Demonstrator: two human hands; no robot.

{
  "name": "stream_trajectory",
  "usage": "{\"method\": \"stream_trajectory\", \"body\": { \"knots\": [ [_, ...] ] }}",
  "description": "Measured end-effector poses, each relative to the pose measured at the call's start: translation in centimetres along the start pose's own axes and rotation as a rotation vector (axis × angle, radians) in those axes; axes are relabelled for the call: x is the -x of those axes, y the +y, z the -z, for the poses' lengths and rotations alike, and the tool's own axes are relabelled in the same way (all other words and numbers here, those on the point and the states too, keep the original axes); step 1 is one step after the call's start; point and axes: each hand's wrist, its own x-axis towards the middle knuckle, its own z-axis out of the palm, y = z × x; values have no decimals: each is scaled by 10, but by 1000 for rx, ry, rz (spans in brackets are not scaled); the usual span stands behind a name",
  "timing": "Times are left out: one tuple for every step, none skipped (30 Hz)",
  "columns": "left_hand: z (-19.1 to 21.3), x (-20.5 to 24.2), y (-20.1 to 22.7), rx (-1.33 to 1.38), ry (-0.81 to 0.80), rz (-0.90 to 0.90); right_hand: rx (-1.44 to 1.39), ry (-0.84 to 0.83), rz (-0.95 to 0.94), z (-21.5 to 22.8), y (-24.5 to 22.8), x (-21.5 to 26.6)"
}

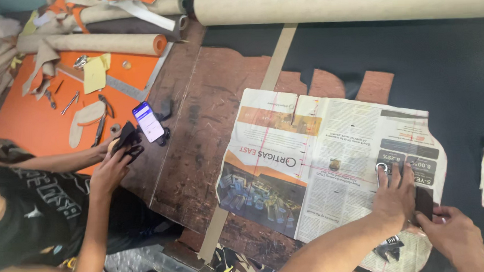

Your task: The person cuts out shapes from a large sheet of black fabric using shears, following the outlines of templates and patterns placed on the material.

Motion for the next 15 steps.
{"method": "stream_trajectory", "body": {
  "knots": [
    [1,1,0,-38,26,-3,4,-6,-14,1,-2,0],
    [2,2,-1,-75,52,-5,8,-12,-28,1,-2,2],
    [2,3,-2,-112,79,-3,10,-12,-25,2,-2,4],
    [3,4,-1,-109,40,-20,12,-11,-22,2,-1,5],
    [6,3,-1,-107,6,-30,14,-7,-12,3,-2,2],
    [8,2,-2,-106,-29,-41,10,-17,-38,2,-3,1],
    [9,2,-4,-106,-19,-43,11,-29,-61,1,-3,-1],
    [8,2,-4,-106,-10,-45,12,-41,-83,-1,-2,-2],
    [5,2,-4,-103,-2,-44,33,-36,-82,-3,-1,-3],
    [3,1,-3,-120,20,-39,54,-32,-81,-5,1,-4],
    [1,0,-3,-138,40,-35,74,-28,-82,-8,2,-5],
    [-2,-2,-3,-156,60,-31,83,-24,-87,-10,1,-8],
    [-5,-1,-2,-156,58,-33,93,-21,-98,-11,1,-10],
    [-7,-2,-3,-156,56,-34,102,-17,-109,-11,2,-10],
    [-8,-4,-4,-156,57,-39,87,-6,-68,-10,-1,-9]
  ]
}}
